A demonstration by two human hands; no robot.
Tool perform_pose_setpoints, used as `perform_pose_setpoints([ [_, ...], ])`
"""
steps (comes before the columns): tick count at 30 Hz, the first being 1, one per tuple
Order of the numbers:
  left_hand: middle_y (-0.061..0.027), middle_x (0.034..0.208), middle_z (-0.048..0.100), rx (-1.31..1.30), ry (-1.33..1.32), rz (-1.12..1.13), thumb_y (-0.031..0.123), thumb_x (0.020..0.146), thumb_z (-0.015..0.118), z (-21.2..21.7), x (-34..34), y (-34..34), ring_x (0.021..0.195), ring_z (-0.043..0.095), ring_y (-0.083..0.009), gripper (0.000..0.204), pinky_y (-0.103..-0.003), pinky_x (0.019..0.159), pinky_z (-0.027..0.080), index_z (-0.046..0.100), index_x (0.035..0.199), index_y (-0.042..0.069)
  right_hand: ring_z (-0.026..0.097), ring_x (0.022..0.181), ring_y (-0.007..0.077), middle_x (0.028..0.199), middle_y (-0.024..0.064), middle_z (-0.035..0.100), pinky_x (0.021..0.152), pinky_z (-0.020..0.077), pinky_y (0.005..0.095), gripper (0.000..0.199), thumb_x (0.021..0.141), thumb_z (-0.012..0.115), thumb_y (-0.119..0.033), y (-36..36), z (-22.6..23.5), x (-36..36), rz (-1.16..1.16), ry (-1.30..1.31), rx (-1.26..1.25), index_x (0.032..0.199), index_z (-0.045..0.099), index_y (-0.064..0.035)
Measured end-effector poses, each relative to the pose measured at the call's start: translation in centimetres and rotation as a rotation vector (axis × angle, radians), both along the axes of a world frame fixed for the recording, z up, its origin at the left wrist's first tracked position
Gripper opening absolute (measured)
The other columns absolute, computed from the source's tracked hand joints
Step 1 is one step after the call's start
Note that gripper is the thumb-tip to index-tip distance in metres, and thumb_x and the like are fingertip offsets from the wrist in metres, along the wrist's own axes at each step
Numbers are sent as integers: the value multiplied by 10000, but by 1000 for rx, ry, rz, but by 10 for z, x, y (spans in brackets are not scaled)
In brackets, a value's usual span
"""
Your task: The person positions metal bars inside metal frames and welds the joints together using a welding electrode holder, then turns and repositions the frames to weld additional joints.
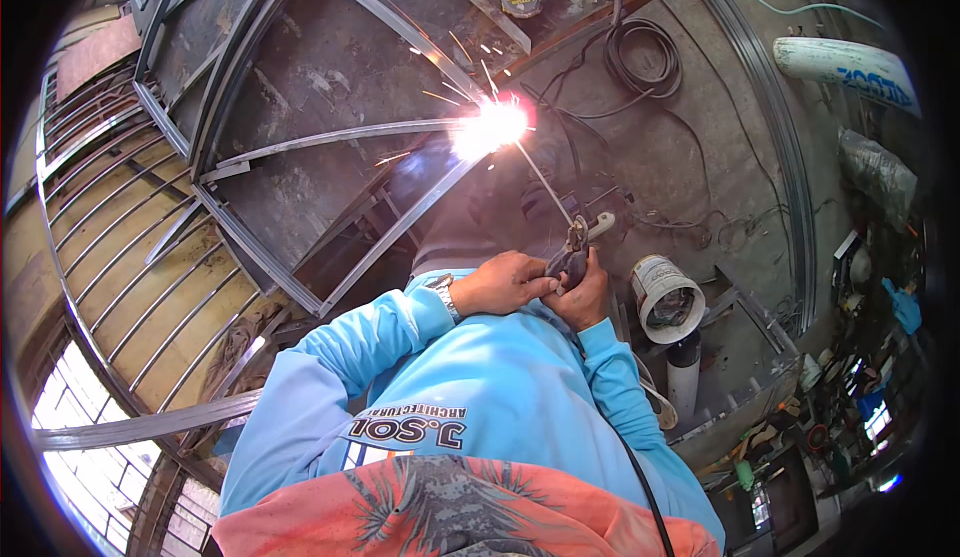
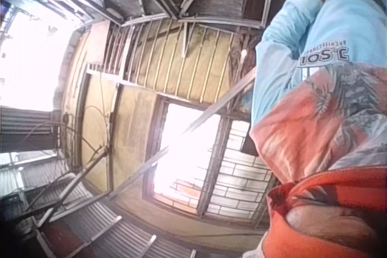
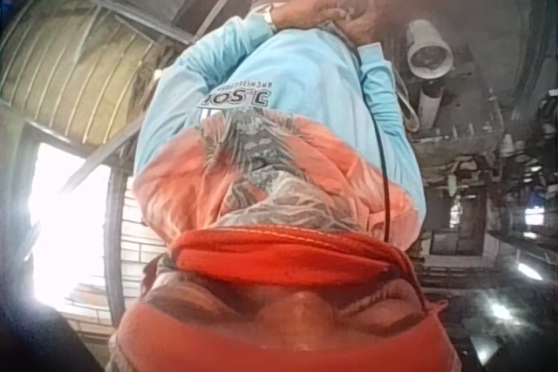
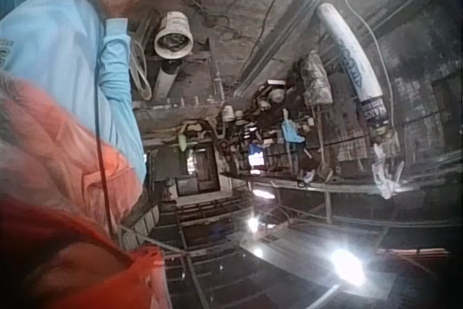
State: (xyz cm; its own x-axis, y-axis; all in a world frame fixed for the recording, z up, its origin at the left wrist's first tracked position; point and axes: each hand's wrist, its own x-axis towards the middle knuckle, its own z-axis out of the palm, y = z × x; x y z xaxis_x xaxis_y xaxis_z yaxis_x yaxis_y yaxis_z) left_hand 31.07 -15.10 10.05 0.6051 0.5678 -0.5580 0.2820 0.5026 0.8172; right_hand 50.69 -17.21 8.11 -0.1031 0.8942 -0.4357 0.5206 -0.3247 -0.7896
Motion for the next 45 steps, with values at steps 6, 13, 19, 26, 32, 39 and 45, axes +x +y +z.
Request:
perform_pose_setpoints([
  [6,-245,699,597,285,5,-11,273,933,648,19,1,9,646,583,-423,276,-473,584,436,682,975,3,686,715,194,798,74,661,648,558,353,636,621,879,-346,-8,-5,8,8,102,162,1082,554,-55],
  [13,-251,721,601,329,-23,92,305,933,647,32,10,18,655,588,-420,323,-473,580,430,686,996,-10,693,724,172,805,73,678,669,568,349,745,583,932,-355,14,4,24,97,141,188,1113,533,-16],
  [19,-246,726,604,366,-12,307,312,920,666,51,6,18,644,584,-412,347,-451,591,442,674,1024,-19,699,734,173,817,79,689,672,570,341,729,575,942,-344,45,5,21,176,254,148,1093,549,-15],
  [26,-180,1114,612,384,161,710,243,869,742,66,-4,-28,1067,605,-332,519,-402,919,473,541,1281,0,694,698,147,796,73,708,652,569,307,638,612,918,-260,82,33,-24,586,381,225,1085,563,-20],
  [32,-149,1140,616,384,28,1155,328,887,726,81,-13,-92,1094,590,-263,596,-380,974,457,494,1332,6,724,707,219,780,99,702,630,555,334,565,628,888,-250,75,69,-100,1018,458,67,1038,566,-32],
  [39,-74,1160,624,242,-255,1563,331,906,719,64,-38,-183,1097,568,-173,529,-345,978,447,532,1304,38,727,758,316,797,164,690,664,558,382,572,582,885,-216,12,81,-195,1467,325,2,999,549,-16],
  [45,-64,1115,656,171,-374,1685,335,892,746,26,-67,-241,1044,594,-167,447,-334,944,467,606,1194,36,706,828,422,823,217,688,683,560,439,564,577,884,-189,-48,60,-243,1652,167,18,954,508,-3],
])
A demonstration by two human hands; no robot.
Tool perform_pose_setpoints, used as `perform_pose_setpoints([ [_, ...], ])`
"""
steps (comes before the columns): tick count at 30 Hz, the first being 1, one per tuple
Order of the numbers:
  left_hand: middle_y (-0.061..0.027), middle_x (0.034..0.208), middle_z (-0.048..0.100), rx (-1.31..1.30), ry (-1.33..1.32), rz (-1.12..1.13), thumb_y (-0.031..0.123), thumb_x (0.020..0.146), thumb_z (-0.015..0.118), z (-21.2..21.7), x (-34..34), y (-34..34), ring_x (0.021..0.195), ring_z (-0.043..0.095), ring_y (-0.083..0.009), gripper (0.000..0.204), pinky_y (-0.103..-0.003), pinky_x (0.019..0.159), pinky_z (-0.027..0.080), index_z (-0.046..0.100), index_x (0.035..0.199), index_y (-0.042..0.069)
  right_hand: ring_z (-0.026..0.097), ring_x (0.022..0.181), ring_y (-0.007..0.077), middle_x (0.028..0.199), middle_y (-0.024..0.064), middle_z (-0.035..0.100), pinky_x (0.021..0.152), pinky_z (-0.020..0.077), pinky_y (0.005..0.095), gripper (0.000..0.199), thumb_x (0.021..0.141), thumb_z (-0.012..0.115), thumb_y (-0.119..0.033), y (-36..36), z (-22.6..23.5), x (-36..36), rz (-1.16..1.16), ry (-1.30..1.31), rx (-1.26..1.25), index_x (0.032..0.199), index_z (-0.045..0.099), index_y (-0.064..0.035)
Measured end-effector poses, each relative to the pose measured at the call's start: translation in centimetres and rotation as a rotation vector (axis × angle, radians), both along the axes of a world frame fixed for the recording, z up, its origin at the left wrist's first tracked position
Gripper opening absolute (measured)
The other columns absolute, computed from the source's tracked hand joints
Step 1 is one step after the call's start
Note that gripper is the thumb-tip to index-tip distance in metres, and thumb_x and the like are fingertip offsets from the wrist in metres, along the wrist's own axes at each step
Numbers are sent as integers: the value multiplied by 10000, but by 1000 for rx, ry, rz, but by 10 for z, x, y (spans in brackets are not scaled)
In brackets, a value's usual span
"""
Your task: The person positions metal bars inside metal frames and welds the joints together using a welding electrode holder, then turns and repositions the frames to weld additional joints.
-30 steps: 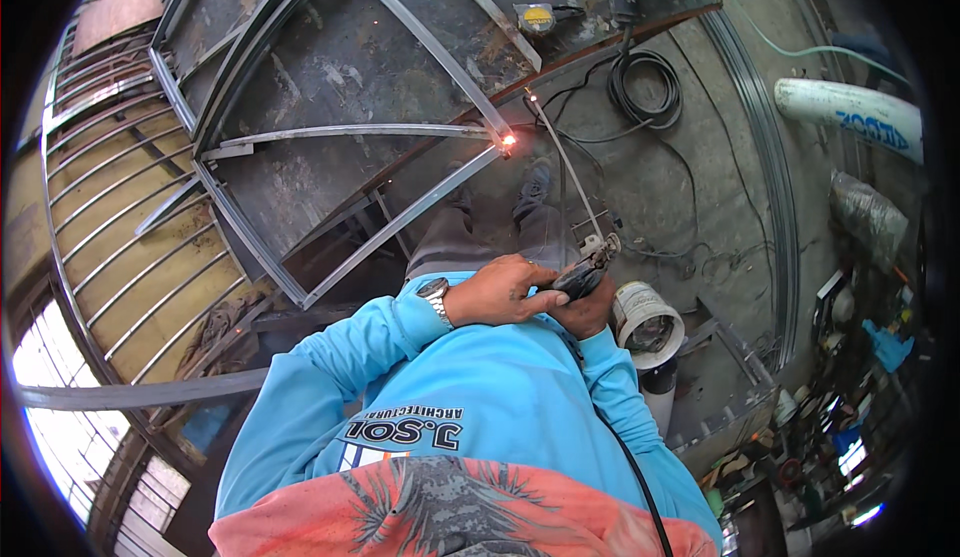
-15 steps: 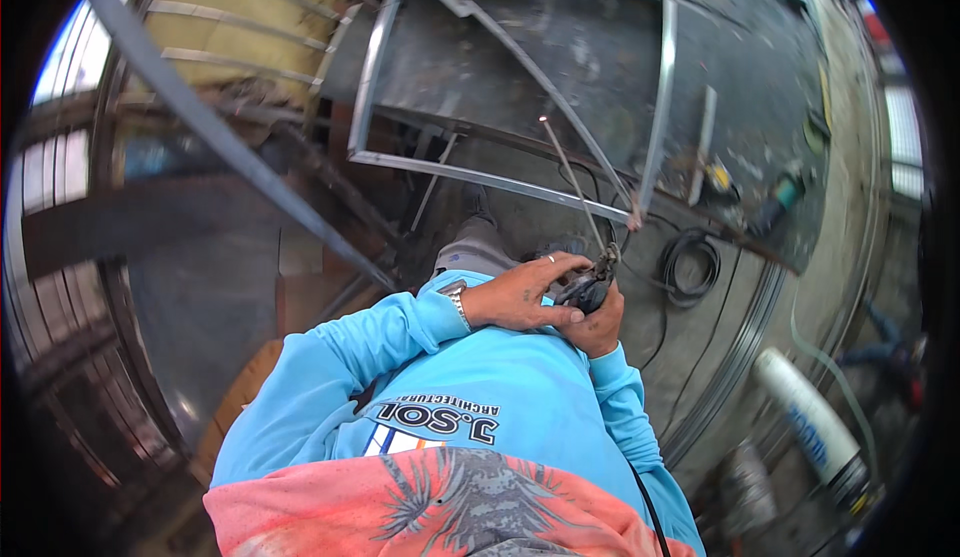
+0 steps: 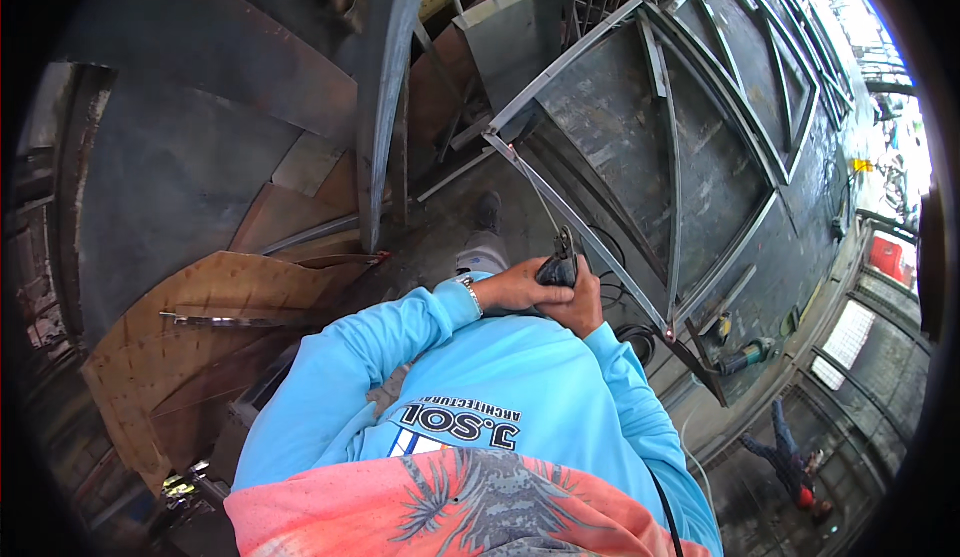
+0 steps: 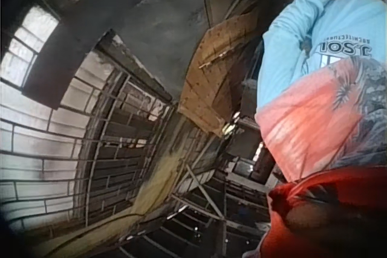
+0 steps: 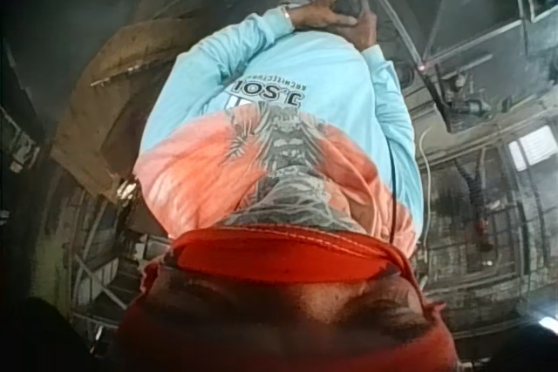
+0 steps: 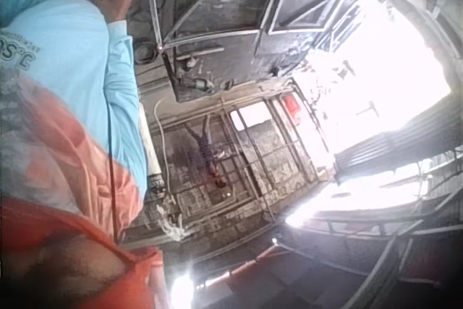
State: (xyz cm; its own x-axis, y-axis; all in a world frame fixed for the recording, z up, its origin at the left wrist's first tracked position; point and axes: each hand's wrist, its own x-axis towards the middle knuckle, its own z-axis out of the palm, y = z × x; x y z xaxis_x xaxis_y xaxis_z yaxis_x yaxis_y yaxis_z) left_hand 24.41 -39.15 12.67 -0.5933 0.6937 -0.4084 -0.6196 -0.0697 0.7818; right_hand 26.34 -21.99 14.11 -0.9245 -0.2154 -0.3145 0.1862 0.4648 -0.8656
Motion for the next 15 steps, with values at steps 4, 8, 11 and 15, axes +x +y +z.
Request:
perform_pose_setpoints([
  [4,-61,1061,677,16,41,36,340,898,743,-15,-18,-20,1000,609,-154,405,-325,904,486,639,1144,34,700,834,431,818,224,685,670,549,446,562,578,888,-198,-22,-8,-24,20,-35,66,951,512,-9],
  [8,-50,1001,695,25,-18,65,342,901,744,-18,-28,-30,951,621,-138,376,-308,869,498,664,1096,31,700,844,431,809,216,685,671,547,445,540,592,874,-202,-30,-7,-37,57,-81,79,944,513,-8],
  [11,-44,999,701,16,42,61,338,908,736,-28,-36,-32,948,621,-134,365,-309,862,499,670,1089,28,709,845,417,818,213,693,684,552,439,538,600,864,-205,-34,-8,-49,72,-89,106,968,528,-4],
  [15,-48,1002,702,26,32,53,342,912,731,-38,-39,-32,949,622,-137,362,-314,862,497,671,1090,32,714,843,409,829,212,700,696,558,438,552,601,858,-204,-36,-9,-54,83,-82,94,1005,541,-2],
])
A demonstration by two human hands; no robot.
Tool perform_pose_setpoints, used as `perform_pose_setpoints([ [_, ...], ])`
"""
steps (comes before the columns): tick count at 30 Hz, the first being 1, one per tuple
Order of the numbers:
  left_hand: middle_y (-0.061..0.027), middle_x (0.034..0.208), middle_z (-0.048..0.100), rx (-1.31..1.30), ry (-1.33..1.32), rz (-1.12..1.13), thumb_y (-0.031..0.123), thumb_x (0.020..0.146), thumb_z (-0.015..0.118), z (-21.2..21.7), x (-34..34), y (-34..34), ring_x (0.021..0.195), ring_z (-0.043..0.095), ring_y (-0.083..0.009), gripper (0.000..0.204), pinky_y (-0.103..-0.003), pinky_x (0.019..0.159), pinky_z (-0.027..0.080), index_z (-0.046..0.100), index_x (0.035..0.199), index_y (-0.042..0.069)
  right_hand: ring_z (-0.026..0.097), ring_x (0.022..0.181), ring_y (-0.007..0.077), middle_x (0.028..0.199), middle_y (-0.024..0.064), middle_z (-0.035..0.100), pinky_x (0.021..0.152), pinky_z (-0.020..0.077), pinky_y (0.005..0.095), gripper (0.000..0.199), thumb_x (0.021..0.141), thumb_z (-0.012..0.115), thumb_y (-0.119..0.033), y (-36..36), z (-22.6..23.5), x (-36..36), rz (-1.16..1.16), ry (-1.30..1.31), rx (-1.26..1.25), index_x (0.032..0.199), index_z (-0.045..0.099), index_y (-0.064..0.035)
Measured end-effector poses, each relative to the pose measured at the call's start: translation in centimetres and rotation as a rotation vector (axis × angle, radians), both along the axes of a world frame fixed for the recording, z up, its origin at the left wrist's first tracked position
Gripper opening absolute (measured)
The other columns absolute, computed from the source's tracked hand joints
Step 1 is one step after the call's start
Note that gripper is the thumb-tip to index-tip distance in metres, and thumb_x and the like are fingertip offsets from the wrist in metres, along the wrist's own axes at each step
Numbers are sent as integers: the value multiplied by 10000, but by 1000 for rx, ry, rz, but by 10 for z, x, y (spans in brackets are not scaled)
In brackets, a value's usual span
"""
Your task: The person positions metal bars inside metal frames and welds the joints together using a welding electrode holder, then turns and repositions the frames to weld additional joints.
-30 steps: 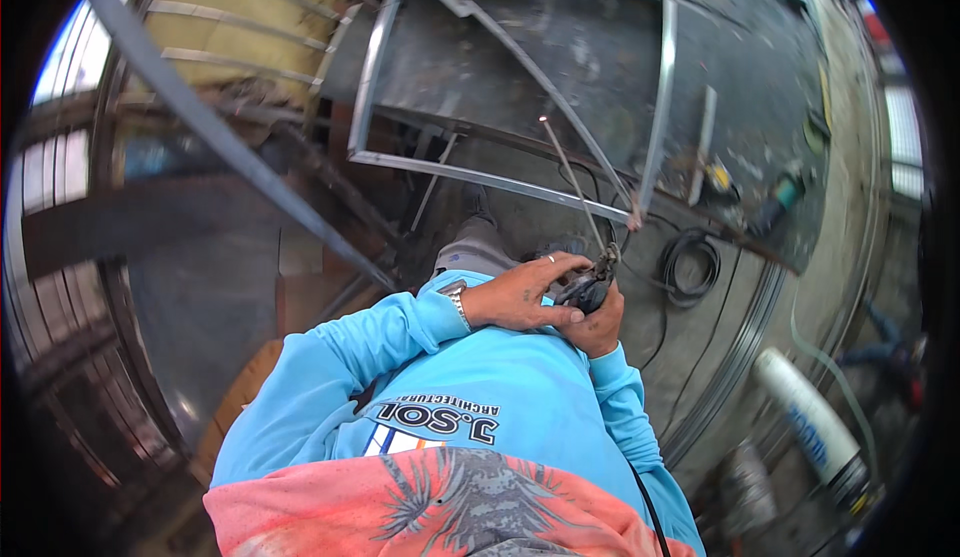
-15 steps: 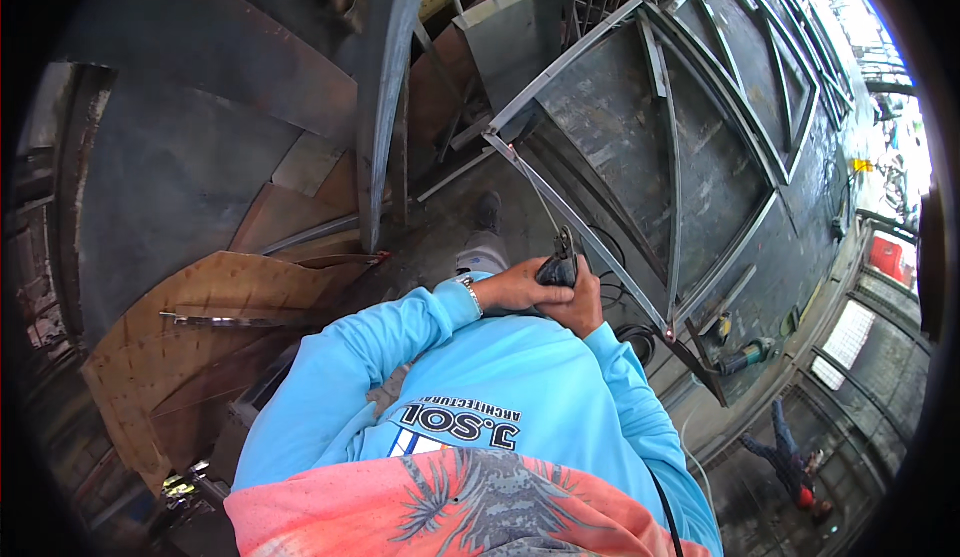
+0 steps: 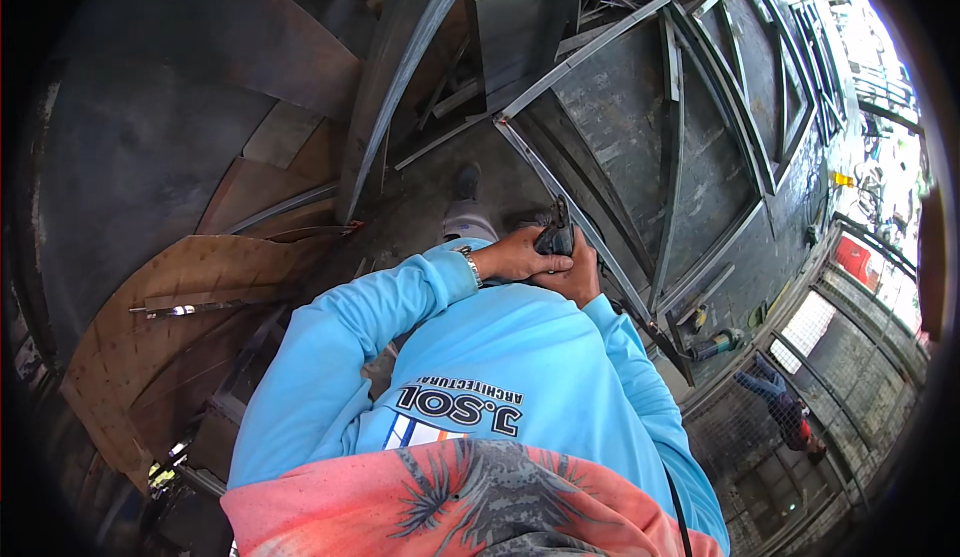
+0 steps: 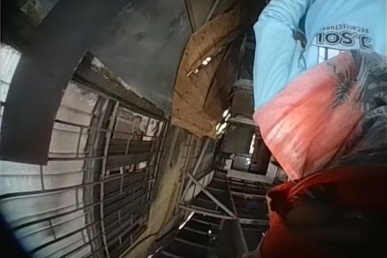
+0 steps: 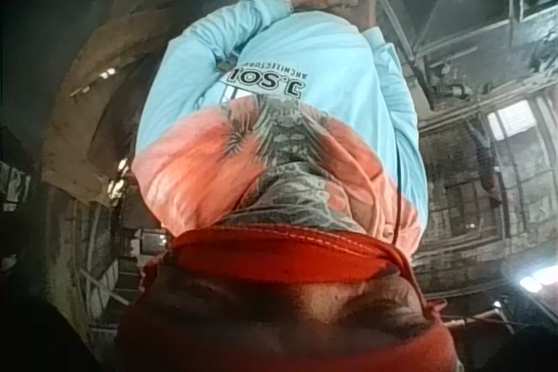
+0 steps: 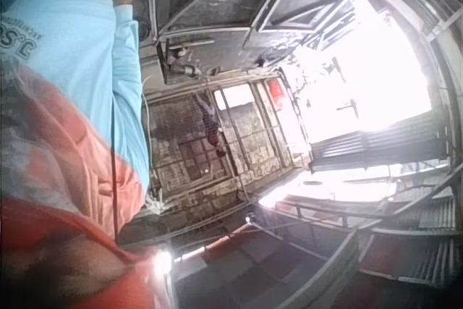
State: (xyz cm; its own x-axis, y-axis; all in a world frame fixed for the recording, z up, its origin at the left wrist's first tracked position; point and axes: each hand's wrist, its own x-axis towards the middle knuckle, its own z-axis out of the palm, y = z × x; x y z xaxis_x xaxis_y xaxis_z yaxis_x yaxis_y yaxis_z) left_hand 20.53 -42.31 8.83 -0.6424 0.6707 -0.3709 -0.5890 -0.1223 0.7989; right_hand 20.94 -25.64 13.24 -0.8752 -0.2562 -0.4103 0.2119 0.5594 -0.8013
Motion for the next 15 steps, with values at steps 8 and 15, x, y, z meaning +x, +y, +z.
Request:
perform_pose_setpoints([
  [8,-62,1017,704,-82,18,-119,348,920,723,-7,-4,5,964,626,-156,367,-330,880,495,668,1099,32,716,834,405,837,204,705,702,560,443,570,592,862,-200,9,-5,-3,27,-7,2,1025,547,-7],
  [15,-74,1030,708,-74,-25,-83,362,918,722,0,-8,3,974,632,-162,388,-329,893,494,667,1109,29,716,822,402,813,209,699,689,554,439,562,583,863,-202,10,-9,-6,12,-49,-8,1002,548,1],
])
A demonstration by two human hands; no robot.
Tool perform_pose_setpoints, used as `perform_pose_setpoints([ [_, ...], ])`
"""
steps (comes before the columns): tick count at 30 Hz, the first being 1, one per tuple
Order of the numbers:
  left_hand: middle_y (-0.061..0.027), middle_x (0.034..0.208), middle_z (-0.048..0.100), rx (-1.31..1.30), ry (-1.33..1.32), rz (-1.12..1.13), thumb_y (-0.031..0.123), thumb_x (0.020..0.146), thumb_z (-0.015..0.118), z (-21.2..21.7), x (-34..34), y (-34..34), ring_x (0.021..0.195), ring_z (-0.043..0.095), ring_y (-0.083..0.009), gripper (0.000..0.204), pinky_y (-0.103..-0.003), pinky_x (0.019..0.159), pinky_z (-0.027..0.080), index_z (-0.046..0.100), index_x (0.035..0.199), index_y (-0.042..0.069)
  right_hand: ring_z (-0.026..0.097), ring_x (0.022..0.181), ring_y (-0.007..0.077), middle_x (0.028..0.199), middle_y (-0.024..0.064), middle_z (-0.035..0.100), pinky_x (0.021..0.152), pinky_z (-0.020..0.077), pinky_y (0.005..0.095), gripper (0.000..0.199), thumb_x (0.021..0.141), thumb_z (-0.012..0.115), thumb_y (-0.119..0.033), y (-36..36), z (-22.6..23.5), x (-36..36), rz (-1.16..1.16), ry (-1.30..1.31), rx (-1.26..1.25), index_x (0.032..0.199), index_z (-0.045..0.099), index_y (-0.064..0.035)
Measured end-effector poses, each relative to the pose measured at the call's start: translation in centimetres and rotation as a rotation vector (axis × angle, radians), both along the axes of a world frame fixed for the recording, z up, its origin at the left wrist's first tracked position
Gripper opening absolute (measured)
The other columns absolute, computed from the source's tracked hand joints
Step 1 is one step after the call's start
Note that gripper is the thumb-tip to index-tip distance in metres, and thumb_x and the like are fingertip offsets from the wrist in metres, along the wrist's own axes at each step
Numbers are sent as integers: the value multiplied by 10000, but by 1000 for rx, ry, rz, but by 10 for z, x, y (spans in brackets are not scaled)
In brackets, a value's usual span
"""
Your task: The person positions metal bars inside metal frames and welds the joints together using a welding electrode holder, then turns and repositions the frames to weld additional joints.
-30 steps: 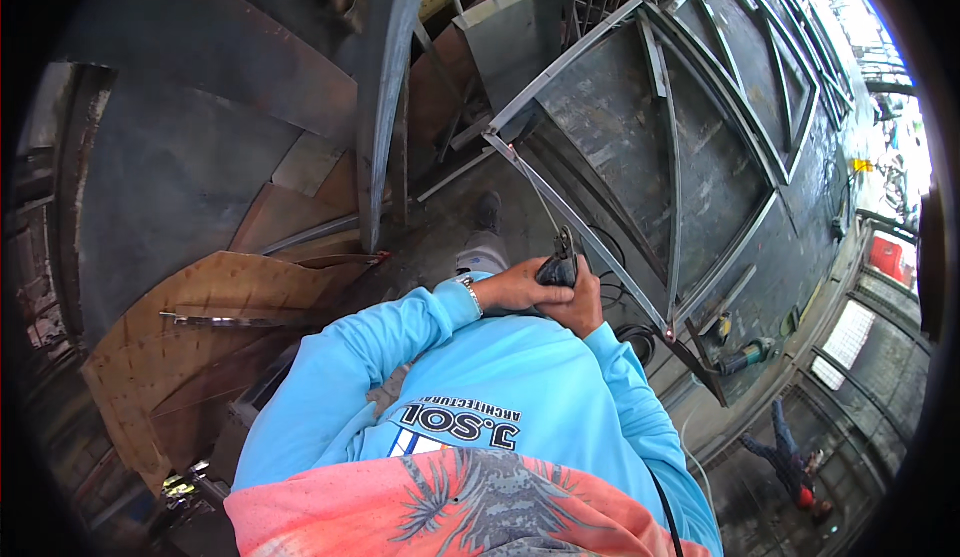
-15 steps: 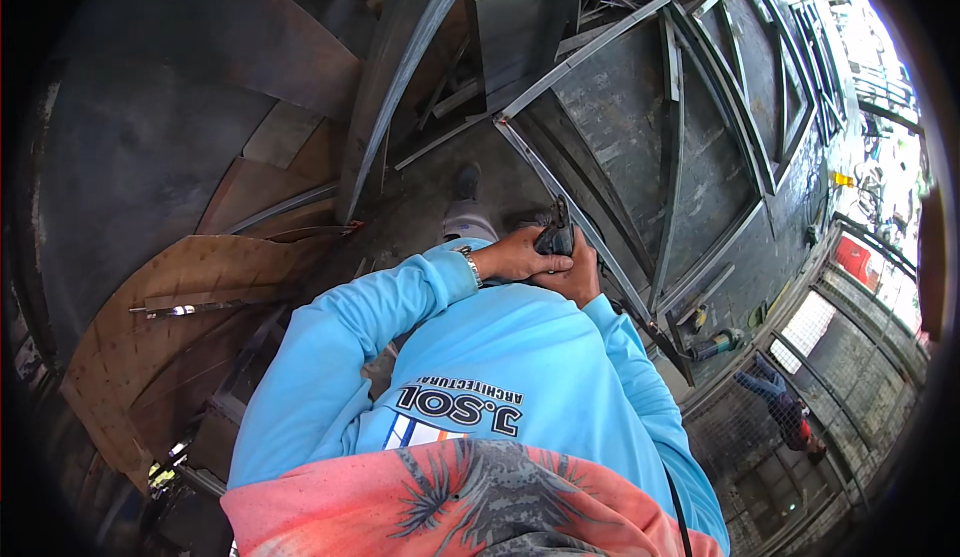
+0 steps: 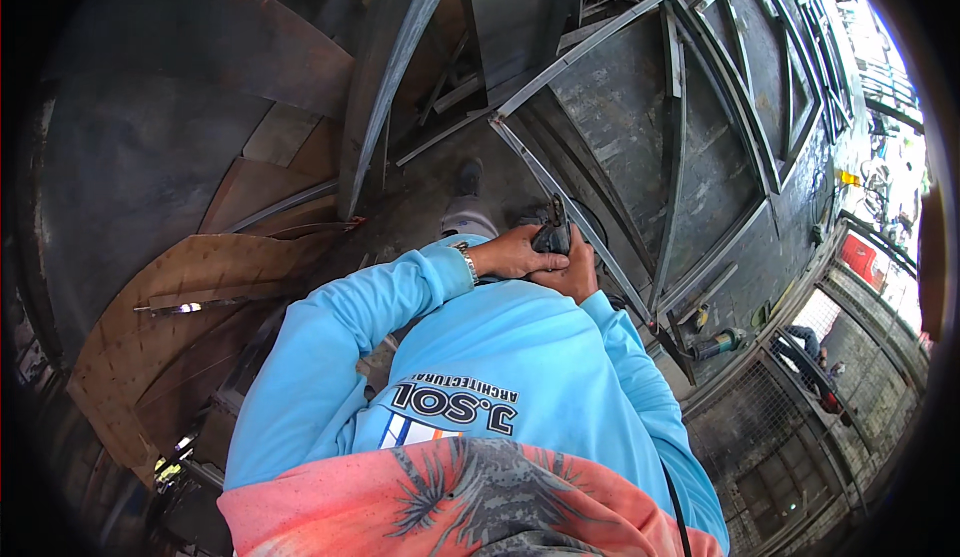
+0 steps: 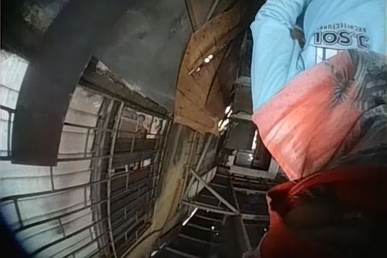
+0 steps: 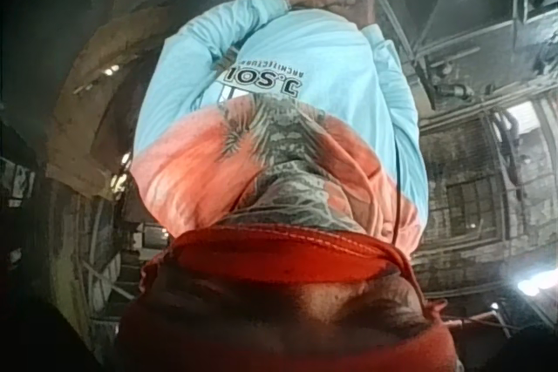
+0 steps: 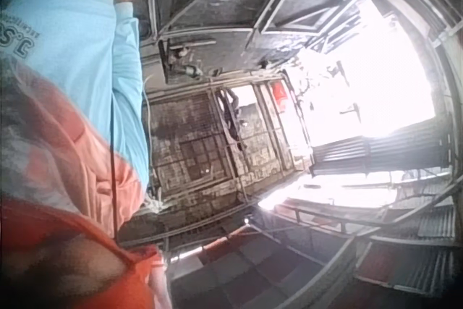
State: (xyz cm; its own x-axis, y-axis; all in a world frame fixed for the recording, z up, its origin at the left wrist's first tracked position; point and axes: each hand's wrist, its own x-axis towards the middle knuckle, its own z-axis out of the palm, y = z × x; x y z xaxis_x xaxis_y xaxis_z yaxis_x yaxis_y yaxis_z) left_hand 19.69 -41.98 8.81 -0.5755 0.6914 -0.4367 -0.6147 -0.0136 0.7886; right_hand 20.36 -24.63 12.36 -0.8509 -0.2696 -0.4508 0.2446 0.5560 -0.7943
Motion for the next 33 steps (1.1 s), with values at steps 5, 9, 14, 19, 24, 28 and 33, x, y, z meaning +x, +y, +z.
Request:
perform_pose_setpoints([
  [5,-73,1052,705,-22,11,-25,361,925,710,-1,-1,0,983,631,-160,396,-333,890,499,658,1125,23,711,822,411,806,220,692,676,546,440,551,586,860,-204,0,-2,0,-2,-23,-2,984,542,6],
  [9,-70,1045,706,-8,3,16,354,924,713,-2,1,0,980,632,-159,388,-334,890,500,661,1120,23,713,827,408,807,224,690,684,552,443,556,584,859,-206,0,-6,-2,18,5,-13,980,535,12],
  [14,-59,1084,689,65,-141,84,366,905,742,6,0,-1,1022,613,-154,422,-330,928,486,652,1156,39,716,842,401,816,227,693,698,561,440,571,583,858,-205,0,-4,-3,12,-31,-17,992,529,20],
  [19,-65,1113,680,29,-124,40,372,899,747,1,0,-1,1043,609,-161,446,-332,943,480,640,1185,46,717,845,395,850,211,703,703,571,434,588,578,869,-210,-1,-3,-3,-3,-45,-23,1019,537,-7],
  [24,-88,1116,686,-116,57,120,365,898,742,30,-10,-2,1050,623,-182,444,-344,941,482,634,1199,57,714,843,401,857,198,707,698,570,443,619,568,893,-226,2,-3,1,-13,34,-36,1034,540,-23],
  [28,-92,1122,687,-92,62,-1,367,899,739,11,-2,2,1050,627,-180,462,-349,936,486,618,1213,51,706,845,416,861,199,706,700,568,449,655,561,912,-242,6,-7,6,-27,127,-66,1054,540,-24],
  [33,-64,1087,693,-60,-2,0,389,900,739,0,3,4,1031,621,-160,458,-334,927,487,635,1175,38,713,847,404,851,195,708,710,568,436,626,572,889,-222,4,-8,6,-25,76,-61,1056,546,-21],
])
